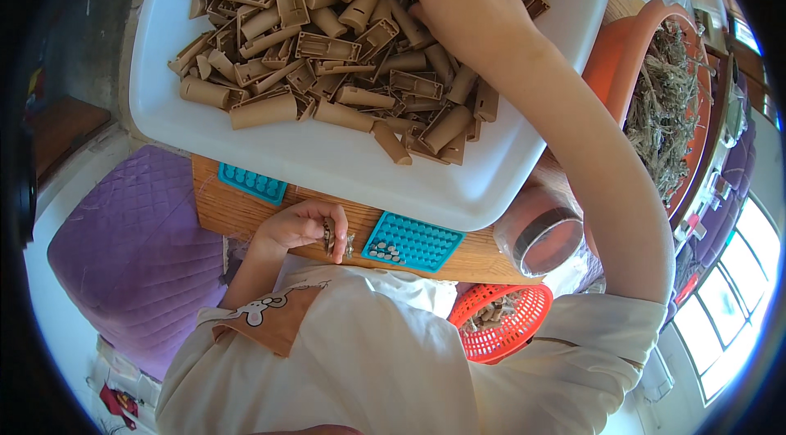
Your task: The person fills small capsules with herbal material by hand, then places the filled capsules into a plastic tray.
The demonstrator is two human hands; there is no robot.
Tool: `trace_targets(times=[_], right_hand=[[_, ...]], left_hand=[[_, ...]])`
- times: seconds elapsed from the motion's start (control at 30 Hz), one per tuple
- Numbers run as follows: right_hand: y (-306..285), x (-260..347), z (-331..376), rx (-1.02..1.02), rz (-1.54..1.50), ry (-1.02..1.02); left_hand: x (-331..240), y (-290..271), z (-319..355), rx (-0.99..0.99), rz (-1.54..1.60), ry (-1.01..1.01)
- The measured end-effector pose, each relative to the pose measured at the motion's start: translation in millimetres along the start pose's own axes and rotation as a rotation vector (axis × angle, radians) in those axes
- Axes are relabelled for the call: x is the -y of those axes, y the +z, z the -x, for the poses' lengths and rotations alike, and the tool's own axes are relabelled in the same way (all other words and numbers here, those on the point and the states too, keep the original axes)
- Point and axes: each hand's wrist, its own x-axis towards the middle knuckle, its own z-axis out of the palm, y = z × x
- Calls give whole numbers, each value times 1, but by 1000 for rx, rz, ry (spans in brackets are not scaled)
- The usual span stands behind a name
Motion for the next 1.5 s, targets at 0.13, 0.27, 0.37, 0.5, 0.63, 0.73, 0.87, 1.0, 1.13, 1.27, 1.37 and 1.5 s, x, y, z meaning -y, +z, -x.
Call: trace_targets(times=[0.13,0.27,0.37,0.5,0.63,0.73,0.87,1.0,1.13,1.27,1.37,1.5], right_hand=[[16,-1,3,-30,146,16],[22,4,-1,-17,266,55],[26,2,-3,-63,342,33],[14,-7,-4,-21,253,-76],[-3,-8,9,-91,230,-226],[-21,3,27,-183,203,-218],[-53,21,59,-365,121,-139],[-75,51,104,-517,61,-112],[-74,93,168,-463,-19,43],[-33,121,237,-372,-82,315],[39,133,290,-325,-304,608],[107,142,322,-442,-448,805]], left_hand=[[-2,3,0,-14,1,-9],[-2,2,1,-22,-40,-11],[-2,3,0,-32,-47,-21],[-1,2,1,-48,-46,-26],[-1,4,0,-77,-19,-17],[2,2,0,-80,-5,-12],[2,4,1,-68,-21,7],[5,2,1,-29,11,68],[11,-7,3,-4,58,151],[12,-9,-1,12,42,174],[12,-5,-4,21,22,180],[11,-8,-5,44,6,211]])
